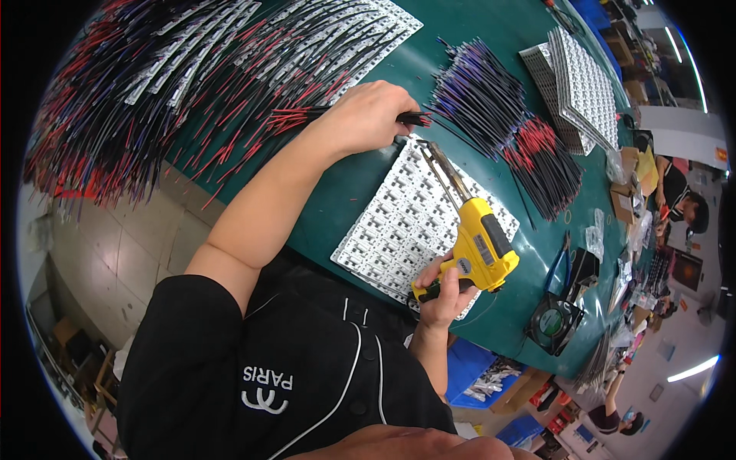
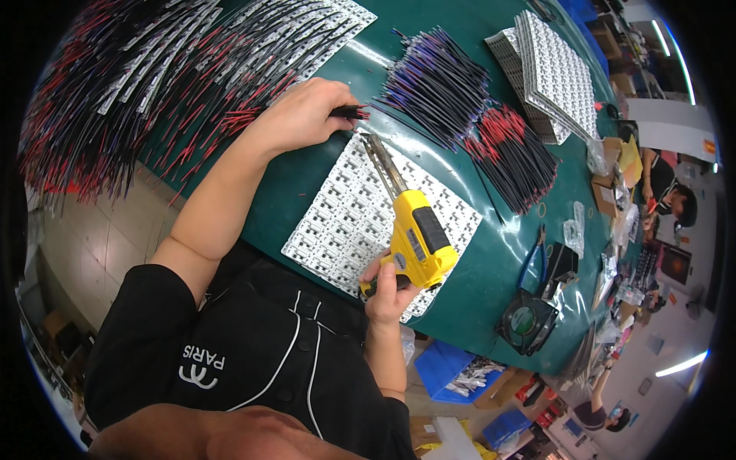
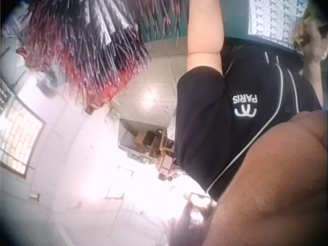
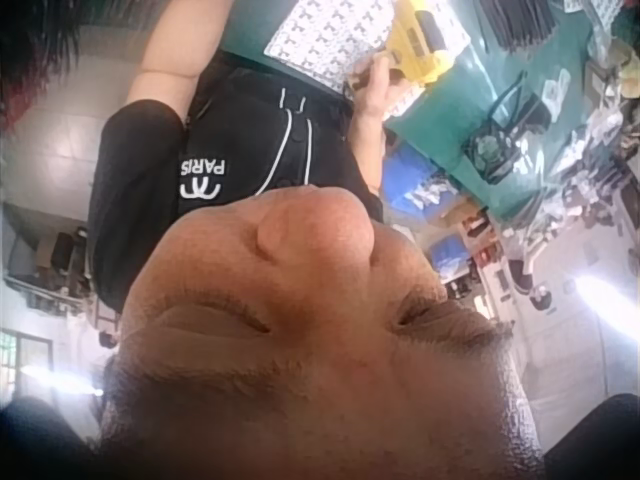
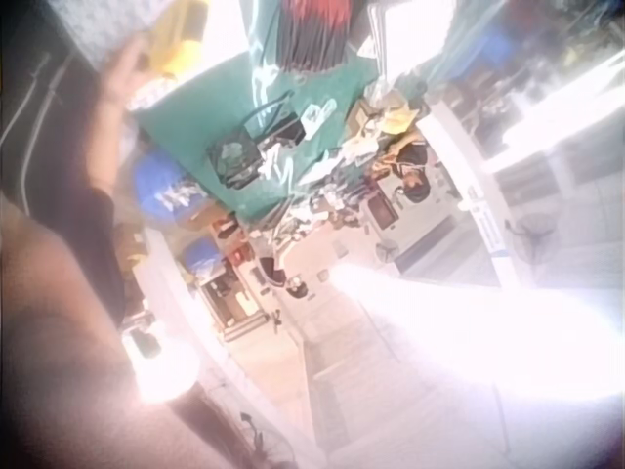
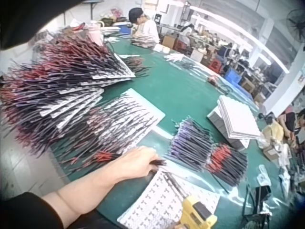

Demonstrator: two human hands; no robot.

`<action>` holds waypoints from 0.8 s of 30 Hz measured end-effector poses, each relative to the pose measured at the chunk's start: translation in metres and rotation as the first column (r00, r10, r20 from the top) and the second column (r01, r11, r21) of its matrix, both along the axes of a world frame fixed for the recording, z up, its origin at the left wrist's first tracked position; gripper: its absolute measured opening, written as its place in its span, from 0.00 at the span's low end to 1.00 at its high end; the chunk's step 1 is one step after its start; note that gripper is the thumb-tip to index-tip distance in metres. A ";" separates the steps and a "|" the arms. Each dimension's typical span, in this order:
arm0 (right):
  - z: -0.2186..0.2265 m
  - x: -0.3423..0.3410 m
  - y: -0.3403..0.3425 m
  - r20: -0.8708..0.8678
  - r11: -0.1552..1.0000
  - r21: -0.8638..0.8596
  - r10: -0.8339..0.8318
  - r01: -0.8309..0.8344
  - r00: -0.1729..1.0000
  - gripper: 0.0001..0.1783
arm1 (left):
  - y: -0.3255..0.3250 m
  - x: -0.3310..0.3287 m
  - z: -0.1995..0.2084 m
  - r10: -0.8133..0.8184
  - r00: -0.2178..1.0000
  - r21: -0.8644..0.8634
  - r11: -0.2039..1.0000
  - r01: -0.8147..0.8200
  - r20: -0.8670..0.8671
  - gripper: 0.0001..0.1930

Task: The person assembles electronic wire bundles and LED boards by hand, using a heat gun to apply heat shrink tubing.

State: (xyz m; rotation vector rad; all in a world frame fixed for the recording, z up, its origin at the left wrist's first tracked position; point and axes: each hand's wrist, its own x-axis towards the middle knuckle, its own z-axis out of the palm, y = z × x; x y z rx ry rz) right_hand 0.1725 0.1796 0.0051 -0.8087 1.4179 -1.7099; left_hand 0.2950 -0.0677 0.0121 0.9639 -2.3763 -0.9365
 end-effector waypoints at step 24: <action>0.010 0.009 -0.010 -0.075 0.990 0.100 -0.091 0.099 0.993 0.18 | -0.006 0.002 -0.001 -0.092 0.995 -0.089 0.991 0.096 0.046 0.12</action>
